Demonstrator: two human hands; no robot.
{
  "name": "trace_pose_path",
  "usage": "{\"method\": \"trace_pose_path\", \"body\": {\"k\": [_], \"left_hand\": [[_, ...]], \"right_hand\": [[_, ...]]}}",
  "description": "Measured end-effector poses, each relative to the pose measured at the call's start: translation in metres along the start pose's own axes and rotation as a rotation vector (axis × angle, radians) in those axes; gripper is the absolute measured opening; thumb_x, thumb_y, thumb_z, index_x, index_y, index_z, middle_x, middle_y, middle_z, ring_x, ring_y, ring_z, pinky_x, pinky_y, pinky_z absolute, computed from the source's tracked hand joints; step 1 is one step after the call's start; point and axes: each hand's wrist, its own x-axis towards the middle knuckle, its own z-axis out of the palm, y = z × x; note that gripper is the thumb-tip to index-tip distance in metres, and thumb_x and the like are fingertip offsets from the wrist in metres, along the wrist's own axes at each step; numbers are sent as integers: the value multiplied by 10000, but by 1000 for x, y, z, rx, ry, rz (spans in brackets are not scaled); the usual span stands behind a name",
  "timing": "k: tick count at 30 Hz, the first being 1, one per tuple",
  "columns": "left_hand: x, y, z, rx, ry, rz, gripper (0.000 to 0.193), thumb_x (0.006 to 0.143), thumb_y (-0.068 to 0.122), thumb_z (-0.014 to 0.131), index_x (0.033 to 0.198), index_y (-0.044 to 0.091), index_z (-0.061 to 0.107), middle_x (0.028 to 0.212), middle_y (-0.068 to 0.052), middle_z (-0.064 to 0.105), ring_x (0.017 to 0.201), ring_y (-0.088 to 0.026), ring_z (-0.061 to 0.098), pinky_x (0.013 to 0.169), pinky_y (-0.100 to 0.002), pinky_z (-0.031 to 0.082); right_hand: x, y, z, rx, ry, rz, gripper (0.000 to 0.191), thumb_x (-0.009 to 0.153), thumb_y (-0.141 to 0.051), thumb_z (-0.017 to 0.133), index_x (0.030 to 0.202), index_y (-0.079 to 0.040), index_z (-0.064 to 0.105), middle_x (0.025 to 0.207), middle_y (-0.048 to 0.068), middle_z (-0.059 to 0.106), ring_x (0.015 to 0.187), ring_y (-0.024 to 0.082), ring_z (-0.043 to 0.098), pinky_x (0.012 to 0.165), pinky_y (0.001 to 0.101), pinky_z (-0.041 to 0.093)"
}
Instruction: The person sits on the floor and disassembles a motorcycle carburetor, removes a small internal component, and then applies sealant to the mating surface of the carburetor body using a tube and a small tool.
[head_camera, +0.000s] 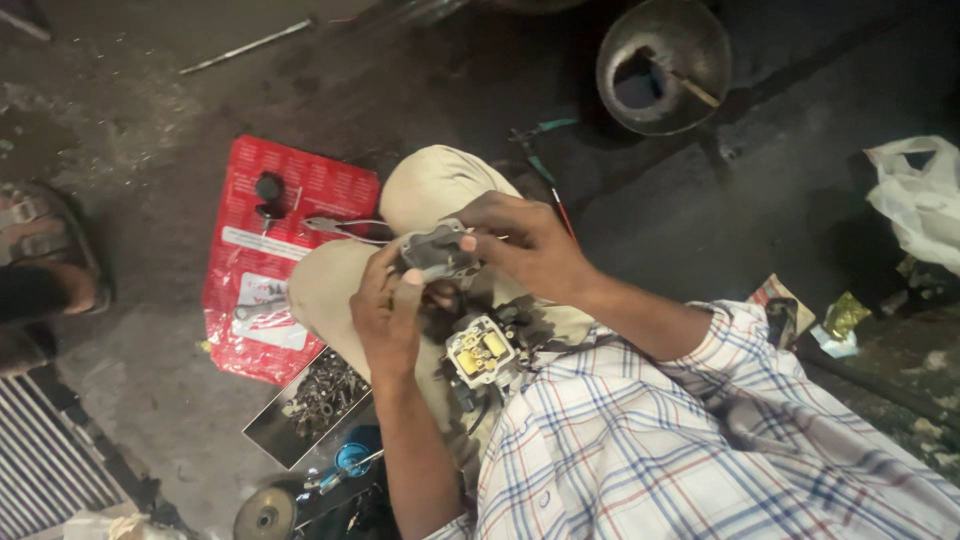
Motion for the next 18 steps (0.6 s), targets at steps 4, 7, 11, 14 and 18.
{"method": "trace_pose_path", "body": {"k": [4,7,11,14,18], "left_hand": [[-1,0,0,19,-5,7,435,1020,251,627,1311,-72,615,1007,-127,741,760,-163,719,693,-282,594],[0,1,-1,34,-11,16,429,1024,247,631,1307,-76,622,997,-134,746,762,-168,721,694,-283,583],[-2,2,-2,31,-18,-11,409,1013,233,620,1293,-65,615,978,-126,743,760,-166,721,687,-276,584],[-3,0,1,4,29,-18,380,1012,211,615,1269,-70,616,1001,-124,735,732,-170,703,667,-276,572],[1,-7,6,27,132,-32,358,1007,194,604,1239,-74,655,967,-129,724,726,-168,680,640,-277,550]], "right_hand": [[-1,0,-3,-82,-8,-67,220,990,-139,707,1153,9,716,1060,75,734,980,170,699,876,309,552],[-1,2,-2,-72,-5,-80,234,996,-139,698,1181,3,722,1093,82,734,1016,186,699,902,322,552],[-3,5,1,-71,15,-47,240,973,-139,715,1173,-6,718,1107,82,740,1042,190,703,919,325,554],[-7,7,2,-61,23,-64,250,976,-142,726,1188,-13,706,1120,82,734,1057,188,709,936,319,556],[-7,7,2,-59,4,-70,276,965,-138,729,1208,-8,709,1122,94,716,1058,194,698,921,314,552]]}}
